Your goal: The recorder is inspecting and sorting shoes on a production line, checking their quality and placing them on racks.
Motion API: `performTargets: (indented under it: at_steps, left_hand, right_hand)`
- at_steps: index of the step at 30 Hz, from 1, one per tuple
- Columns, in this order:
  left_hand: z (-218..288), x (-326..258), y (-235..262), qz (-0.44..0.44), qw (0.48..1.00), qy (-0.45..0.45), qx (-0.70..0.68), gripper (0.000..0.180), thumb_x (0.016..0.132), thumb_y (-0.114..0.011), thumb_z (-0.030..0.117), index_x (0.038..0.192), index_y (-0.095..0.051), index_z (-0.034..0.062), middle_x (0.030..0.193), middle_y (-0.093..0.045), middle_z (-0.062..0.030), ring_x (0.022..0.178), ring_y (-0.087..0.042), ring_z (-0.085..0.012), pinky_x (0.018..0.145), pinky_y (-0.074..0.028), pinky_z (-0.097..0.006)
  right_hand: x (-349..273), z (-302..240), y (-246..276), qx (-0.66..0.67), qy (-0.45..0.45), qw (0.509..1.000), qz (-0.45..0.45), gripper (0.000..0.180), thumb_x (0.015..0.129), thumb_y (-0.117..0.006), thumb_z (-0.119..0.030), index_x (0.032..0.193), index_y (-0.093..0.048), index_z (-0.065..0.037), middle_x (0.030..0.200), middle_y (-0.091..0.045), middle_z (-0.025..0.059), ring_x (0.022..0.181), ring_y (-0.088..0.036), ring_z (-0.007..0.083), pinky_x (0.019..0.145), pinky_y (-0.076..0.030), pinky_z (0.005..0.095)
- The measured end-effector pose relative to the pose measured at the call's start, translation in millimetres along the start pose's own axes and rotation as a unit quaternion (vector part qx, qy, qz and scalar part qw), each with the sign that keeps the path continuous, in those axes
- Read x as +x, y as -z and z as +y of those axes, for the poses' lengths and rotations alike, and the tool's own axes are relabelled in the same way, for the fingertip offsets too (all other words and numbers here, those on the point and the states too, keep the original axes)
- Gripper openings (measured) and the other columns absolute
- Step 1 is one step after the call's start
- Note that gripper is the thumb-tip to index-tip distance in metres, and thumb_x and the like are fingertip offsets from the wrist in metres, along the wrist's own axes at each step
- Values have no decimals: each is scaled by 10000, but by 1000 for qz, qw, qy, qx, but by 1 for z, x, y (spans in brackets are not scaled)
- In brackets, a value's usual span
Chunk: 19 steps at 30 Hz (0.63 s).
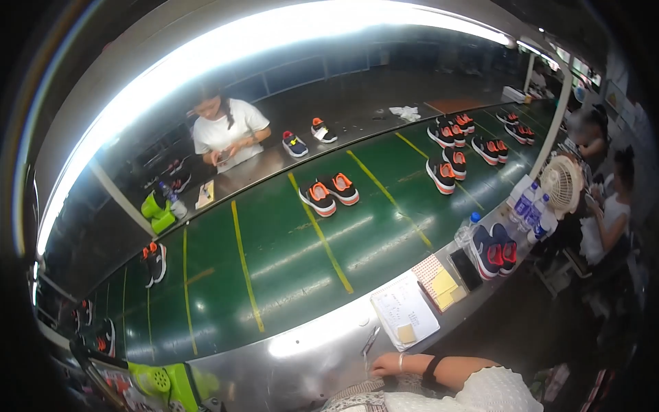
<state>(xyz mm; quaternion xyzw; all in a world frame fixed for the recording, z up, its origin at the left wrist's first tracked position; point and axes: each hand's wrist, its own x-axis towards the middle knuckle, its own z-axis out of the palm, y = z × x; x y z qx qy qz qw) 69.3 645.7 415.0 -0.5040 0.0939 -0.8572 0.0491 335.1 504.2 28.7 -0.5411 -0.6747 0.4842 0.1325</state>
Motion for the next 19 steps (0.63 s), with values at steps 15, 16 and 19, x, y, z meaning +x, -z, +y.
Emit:
performTargets:
  at_steps: [15,16,19]
  left_hand:
    - [-59,-345,236,-740,462,389,295,393,806,-504,226,1114,-496,-17,1146,-487,-205,1091,-423,-342,935,-314,-426]
    - [-51,-349,226,-751,471,367,283,421,805,-501,255,1134,-482,-8,1167,-474,-199,1108,-406,-344,942,-296,-447]
    - [-20,-375,198,-768,480,358,228,464,805,-493,295,1167,-457,7,1202,-448,-189,1135,-378,-345,953,-265,-476]
  right_hand:
    - [-54,-21,-304,420,-474,742,219,311,825,-531,-361,897,-620,-71,772,-623,30,739,-570,126,680,-443,285]
    - [-64,-26,-318,489,-504,678,215,336,831,-506,-382,869,-630,-72,770,-621,42,743,-571,136,685,-439,283]
    - [-131,2,-399,447,-558,684,145,451,822,-444,-496,894,-655,-103,920,-623,86,845,-574,180,753,-420,329]
